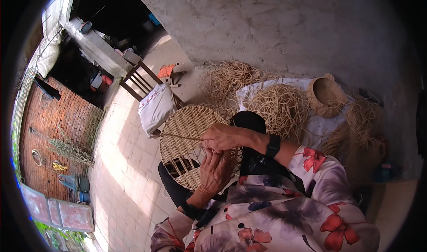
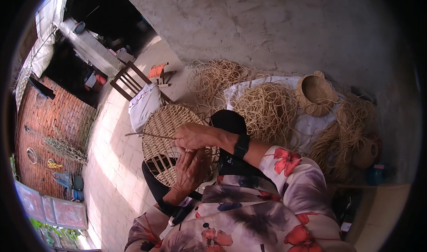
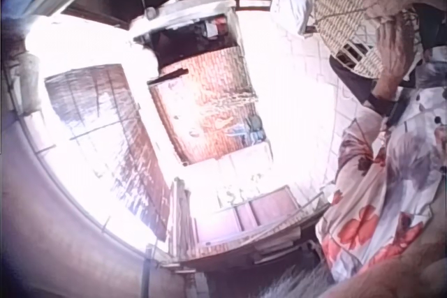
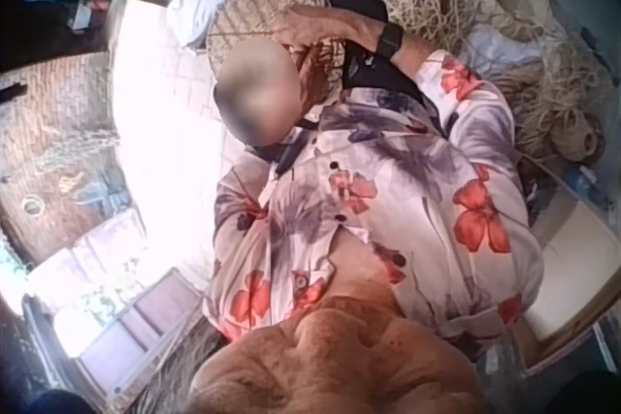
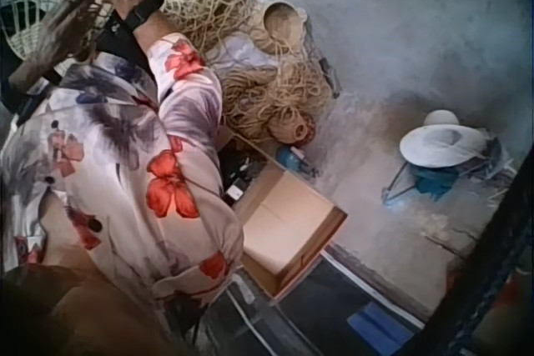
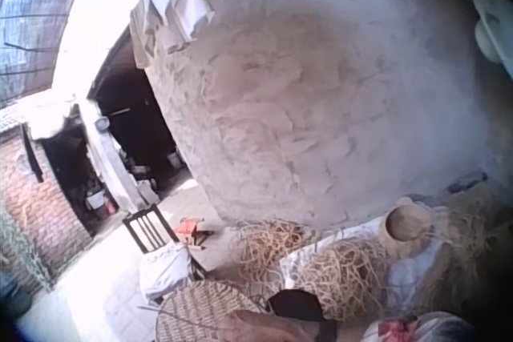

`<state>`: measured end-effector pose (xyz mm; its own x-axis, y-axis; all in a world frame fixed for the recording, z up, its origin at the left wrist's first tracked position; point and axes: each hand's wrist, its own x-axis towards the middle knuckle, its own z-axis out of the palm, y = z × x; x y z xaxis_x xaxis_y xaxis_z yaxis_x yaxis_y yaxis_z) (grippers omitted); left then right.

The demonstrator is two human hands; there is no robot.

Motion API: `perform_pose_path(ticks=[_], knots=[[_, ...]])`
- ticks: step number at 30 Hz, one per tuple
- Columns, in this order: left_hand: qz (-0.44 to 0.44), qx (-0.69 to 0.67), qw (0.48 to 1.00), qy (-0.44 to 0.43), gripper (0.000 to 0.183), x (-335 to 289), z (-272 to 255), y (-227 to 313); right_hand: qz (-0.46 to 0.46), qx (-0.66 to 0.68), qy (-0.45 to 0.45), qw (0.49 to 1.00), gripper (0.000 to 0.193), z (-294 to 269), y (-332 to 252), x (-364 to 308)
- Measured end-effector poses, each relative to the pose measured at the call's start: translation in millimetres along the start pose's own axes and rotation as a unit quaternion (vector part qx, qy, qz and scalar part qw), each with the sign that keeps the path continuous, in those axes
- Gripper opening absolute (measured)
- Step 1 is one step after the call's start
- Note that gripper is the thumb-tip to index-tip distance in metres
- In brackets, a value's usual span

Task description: Weaving a circular basket or tray using strips of bamboo or wood.

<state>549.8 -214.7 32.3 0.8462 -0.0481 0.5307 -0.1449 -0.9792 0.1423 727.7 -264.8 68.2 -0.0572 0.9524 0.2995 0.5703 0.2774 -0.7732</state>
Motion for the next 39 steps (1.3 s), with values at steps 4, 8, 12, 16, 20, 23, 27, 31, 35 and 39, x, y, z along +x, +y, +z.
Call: perform_pose_path(ticks=[4, 8, 12, 16, 20, 23, 27, 31, 35, 39], knots=[[-0.036, 0.021, 0.999, -0.032, 0.047, 1, 3, 2, 0.009, 0.007, 0.142, 0.99, 0.03, 9, 14, -7], [-0.038, -0.006, 0.998, -0.042, 0.039, 7, 4, 1, 0.074, -0.014, 0.327, 0.942, 0.027, -3, -21, -52], [-0.047, -0.026, 0.998, -0.04, 0.028, 18, 8, -2, 0.159, -0.047, 0.257, 0.952, 0.021, 9, -25, -105], [-0.074, -0.036, 0.996, -0.041, 0.013, 28, 8, 3, 0.127, -0.033, 0.23, 0.964, 0.014, 42, -6, -118], [-0.09, -0.036, 0.995, -0.016, 0.006, 34, 8, 4, 0.122, -0.065, 0.236, 0.962, 0.018, 52, 3, -118], [-0.092, -0.042, 0.995, -0.014, 0.006, 36, 9, 5, 0.126, -0.039, 0.287, 0.949, 0.02, 59, 8, -118], [-0.116, -0.057, 0.991, -0.039, 0.004, 38, 6, 8, 0.141, -0.017, 0.286, 0.948, 0.026, 59, 8, -118], [-0.222, -0.146, 0.963, -0.054, 0.006, 36, 13, 6, 0.202, 0.038, 0.266, 0.942, 0.027, 54, 0, -115], [-0.34, -0.312, 0.881, -0.104, 0.014, 37, 13, -6, 0.125, -0.038, 0.318, 0.939, 0.025, 61, 11, -113], [-0.347, -0.341, 0.866, -0.113, 0.021, 35, 14, -13, 0.144, -0.121, 0.291, 0.938, 0.019, 63, 8, -110]])
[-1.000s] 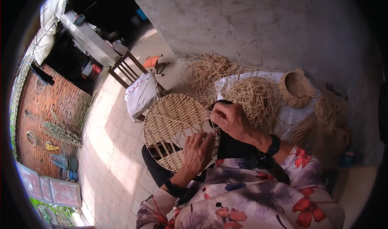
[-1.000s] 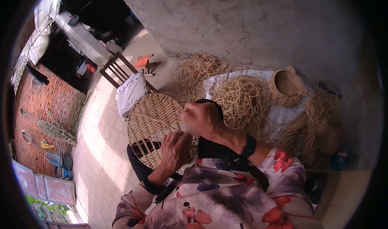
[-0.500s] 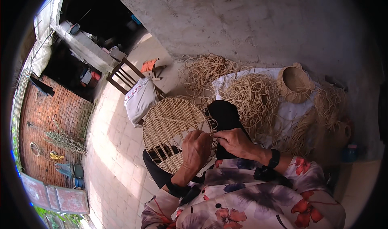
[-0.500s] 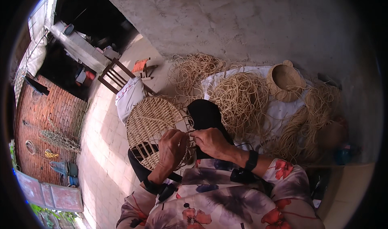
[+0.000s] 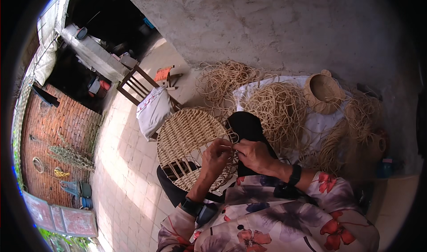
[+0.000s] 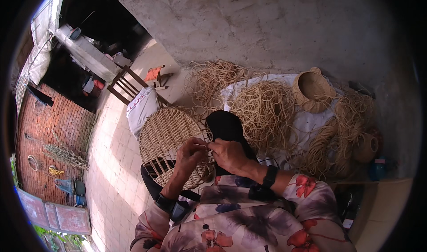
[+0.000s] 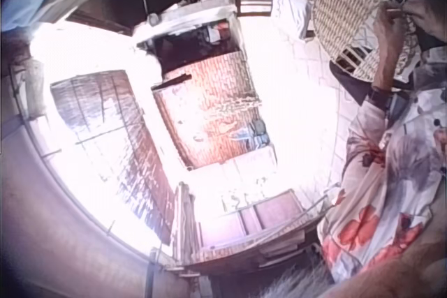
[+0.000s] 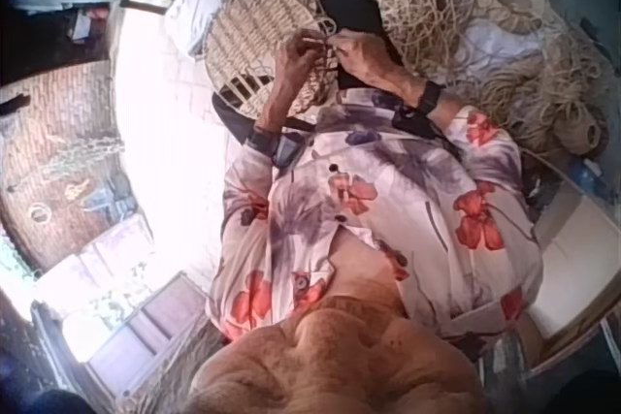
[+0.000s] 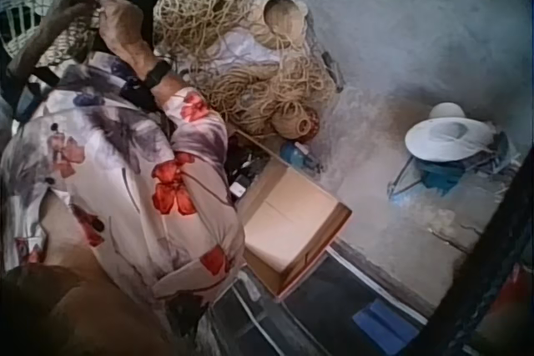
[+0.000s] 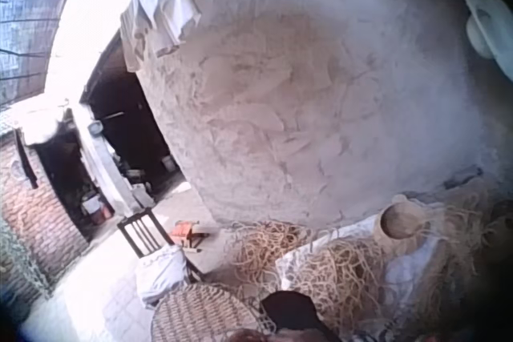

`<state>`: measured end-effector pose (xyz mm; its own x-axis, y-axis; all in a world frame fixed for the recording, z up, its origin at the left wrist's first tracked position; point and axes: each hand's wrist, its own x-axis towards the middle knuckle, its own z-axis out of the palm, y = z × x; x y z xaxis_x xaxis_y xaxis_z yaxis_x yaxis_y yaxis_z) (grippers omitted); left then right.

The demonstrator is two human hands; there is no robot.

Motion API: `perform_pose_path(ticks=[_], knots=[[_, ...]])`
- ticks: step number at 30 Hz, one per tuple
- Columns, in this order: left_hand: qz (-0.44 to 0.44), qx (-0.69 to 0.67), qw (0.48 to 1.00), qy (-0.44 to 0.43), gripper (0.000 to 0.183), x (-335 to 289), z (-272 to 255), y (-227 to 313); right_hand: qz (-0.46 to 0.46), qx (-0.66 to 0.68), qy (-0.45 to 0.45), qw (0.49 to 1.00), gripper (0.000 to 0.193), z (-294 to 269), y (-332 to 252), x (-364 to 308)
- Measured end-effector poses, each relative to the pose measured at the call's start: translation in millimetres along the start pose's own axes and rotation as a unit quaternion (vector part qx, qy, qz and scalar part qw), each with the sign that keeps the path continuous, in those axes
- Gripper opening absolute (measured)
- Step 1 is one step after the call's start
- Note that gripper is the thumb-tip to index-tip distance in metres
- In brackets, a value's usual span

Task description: Weaving a circular basket or tray using strips of bamboo or wood.

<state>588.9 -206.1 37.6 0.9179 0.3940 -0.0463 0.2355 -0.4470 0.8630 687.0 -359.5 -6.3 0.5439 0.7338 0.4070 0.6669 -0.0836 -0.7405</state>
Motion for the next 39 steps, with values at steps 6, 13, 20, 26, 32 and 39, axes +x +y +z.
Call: perform_pose_path(ticks=[6, 13, 20, 26, 32, 39], knots=[[0.052, 0.012, 0.998, 0.022, 0.022, -7, 2, -1, -0.013, -0.048, -0.044, 0.998, 0.006, -10, 1, 3], [0.049, 0.076, 0.995, 0.041, 0.014, -14, 9, 24, 0.132, 0.212, -0.17, 0.953, 0.03, -47, 12, 46], [0.123, 0.066, 0.981, 0.138, 0.008, -8, 10, -5, 0.118, 0.334, -0.139, 0.925, 0.046, -56, -29, 66], [0.132, 0.186, 0.964, 0.136, 0.015, -25, -12, -12, 0.108, 0.301, -0.013, 0.948, 0.029, -64, 4, 37], [-0.074, 0.017, 0.987, 0.144, 0.041, -29, -33, -30, 0.034, 0.151, -0.056, 0.986, 0.012, -47, 2, 8], [-0.081, 0.043, 0.986, 0.136, 0.041, -37, -36, -38, -0.12, -0.006, -0.01, 0.993, 0.026, -18, -5, 3]])
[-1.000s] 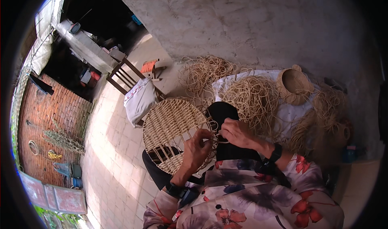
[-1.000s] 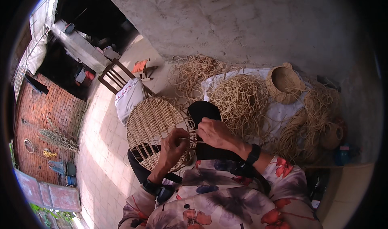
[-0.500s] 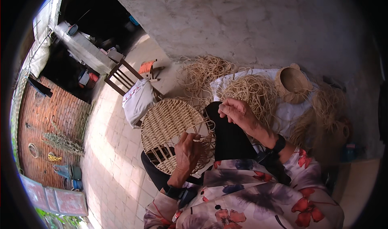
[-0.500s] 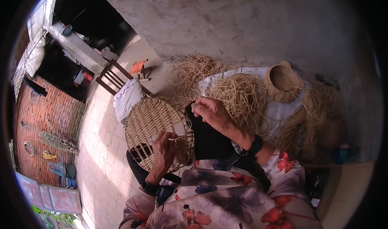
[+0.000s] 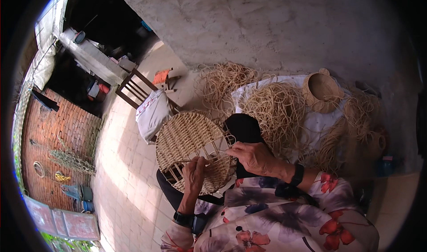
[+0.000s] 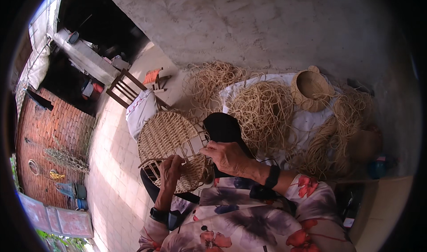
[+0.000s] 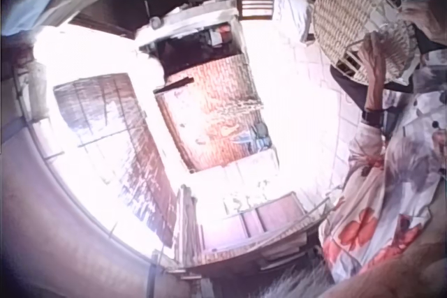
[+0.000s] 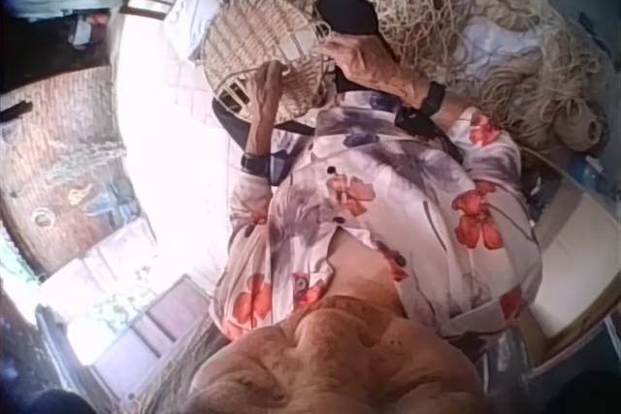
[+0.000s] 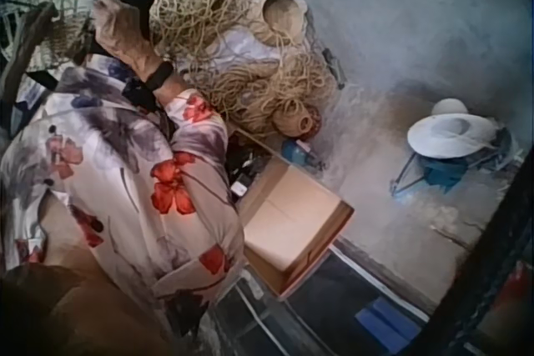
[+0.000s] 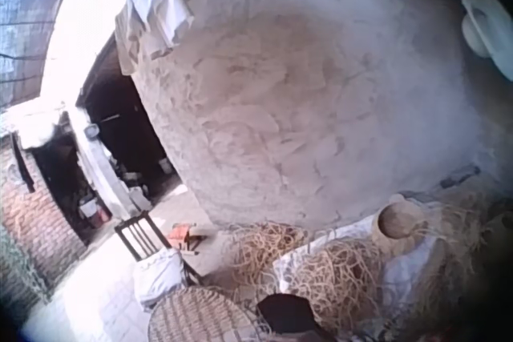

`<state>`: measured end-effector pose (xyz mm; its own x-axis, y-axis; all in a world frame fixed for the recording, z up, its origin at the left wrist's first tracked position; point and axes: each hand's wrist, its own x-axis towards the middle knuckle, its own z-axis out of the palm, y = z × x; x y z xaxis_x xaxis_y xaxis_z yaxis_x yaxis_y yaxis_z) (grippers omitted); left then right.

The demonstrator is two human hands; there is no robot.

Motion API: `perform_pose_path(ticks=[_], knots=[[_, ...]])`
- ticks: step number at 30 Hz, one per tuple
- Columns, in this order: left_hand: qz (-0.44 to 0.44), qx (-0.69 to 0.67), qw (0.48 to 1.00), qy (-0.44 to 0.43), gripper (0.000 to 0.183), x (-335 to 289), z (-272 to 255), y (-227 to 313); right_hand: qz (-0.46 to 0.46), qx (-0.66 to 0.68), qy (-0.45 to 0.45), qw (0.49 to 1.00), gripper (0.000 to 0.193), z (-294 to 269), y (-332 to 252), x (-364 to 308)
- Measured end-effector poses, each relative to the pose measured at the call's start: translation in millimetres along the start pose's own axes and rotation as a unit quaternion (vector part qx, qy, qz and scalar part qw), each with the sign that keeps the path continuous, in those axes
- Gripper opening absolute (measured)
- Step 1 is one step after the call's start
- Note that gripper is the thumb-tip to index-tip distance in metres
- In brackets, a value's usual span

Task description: Weaving a circular basket or tray using strips of bamboo or wood.

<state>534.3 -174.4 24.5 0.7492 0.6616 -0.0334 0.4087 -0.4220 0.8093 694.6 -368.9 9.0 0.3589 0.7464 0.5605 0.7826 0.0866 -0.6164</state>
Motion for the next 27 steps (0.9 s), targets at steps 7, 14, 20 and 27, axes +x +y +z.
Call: perform_pose_path(ticks=[7, 14, 20, 27], knots=[[-0.015, 0.001, 1.0, -0.027, 0.042, 3, -3, 1, 0.038, 0.034, 0.029, 0.998, 0.039, -1, 7, -10], [0.078, 0.033, 0.996, 0.014, 0.036, 4, -3, 16, -0.065, -0.137, -0.047, 0.987, 0.068, 10, -13, -8], [0.305, 0.141, 0.941, 0.037, 0.014, 47, 18, 41, -0.007, -0.18, -0.129, 0.975, 0.069, 12, -20, -1], [0.267, 0.233, 0.935, 0.009, 0.041, 20, 17, 58, 0.044, -0.131, -0.165, 0.977, 0.053, 9, -20, 11]])
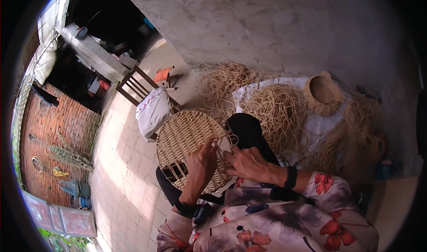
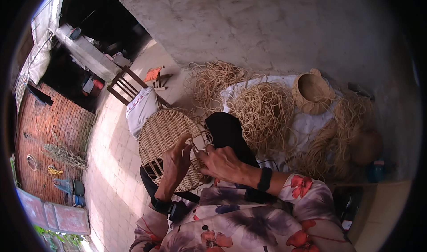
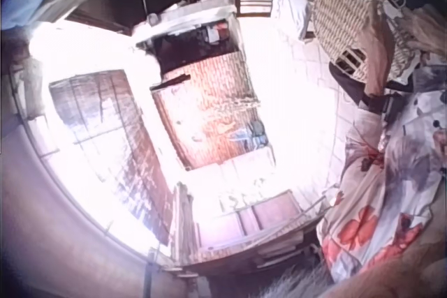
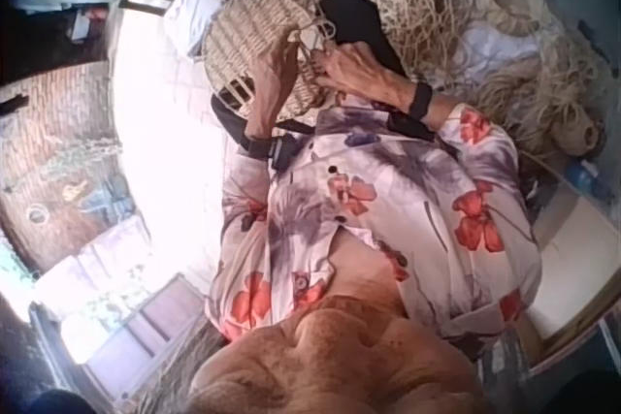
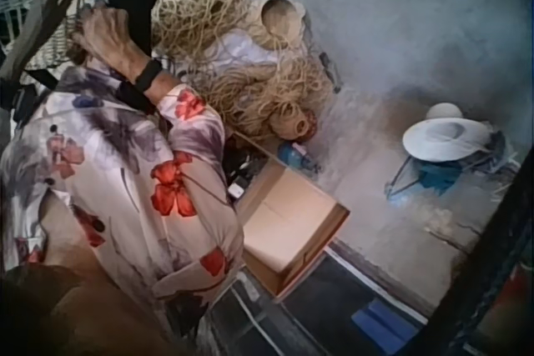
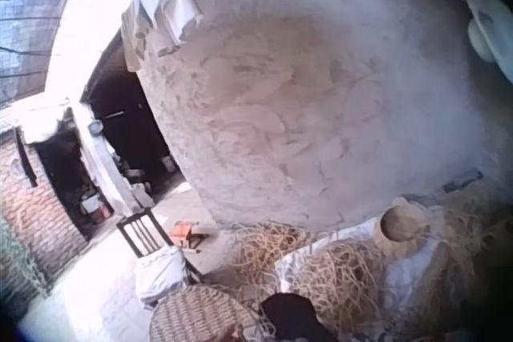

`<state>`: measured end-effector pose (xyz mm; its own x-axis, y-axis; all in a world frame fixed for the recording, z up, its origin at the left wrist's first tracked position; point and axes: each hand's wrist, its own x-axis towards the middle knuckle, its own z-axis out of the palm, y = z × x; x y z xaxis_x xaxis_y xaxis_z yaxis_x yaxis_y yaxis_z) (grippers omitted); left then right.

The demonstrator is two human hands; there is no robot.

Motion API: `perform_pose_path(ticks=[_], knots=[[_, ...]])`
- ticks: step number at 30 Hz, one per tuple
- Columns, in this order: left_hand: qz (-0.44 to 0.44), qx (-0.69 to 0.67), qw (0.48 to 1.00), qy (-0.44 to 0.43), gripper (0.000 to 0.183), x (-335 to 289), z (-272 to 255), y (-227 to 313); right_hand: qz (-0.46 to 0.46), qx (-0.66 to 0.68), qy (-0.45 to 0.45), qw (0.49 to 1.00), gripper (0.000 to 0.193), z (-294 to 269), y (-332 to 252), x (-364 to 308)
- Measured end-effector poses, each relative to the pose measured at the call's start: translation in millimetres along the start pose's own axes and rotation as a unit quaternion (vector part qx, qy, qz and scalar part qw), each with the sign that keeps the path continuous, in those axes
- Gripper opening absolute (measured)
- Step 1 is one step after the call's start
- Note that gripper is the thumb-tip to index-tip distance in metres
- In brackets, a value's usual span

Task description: Weaving a circular basket or tray using strips of bamboo or wood.

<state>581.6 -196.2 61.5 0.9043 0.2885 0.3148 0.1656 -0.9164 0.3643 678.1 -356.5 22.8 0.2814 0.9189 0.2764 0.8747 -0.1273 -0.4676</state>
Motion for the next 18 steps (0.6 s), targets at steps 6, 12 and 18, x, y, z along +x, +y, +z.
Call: perform_pose_path(ticks=[6, 12, 18], knots=[[0.042, 0.018, 0.998, -0.033, 0.062, -4, 8, 1, 0.005, 0.047, 0.013, 0.999, 0.044, 3, 3, 0], [-0.068, -0.123, 0.986, -0.088, 0.049, -9, 5, -8, 0.022, 0.057, 0.021, 0.998, 0.035, 3, 4, -4], [-0.301, -0.599, 0.742, -0.008, 0.02, -42, -10, -31, 0.06, 0.281, 0.234, 0.929, 0.011, 12, 40, -20]])
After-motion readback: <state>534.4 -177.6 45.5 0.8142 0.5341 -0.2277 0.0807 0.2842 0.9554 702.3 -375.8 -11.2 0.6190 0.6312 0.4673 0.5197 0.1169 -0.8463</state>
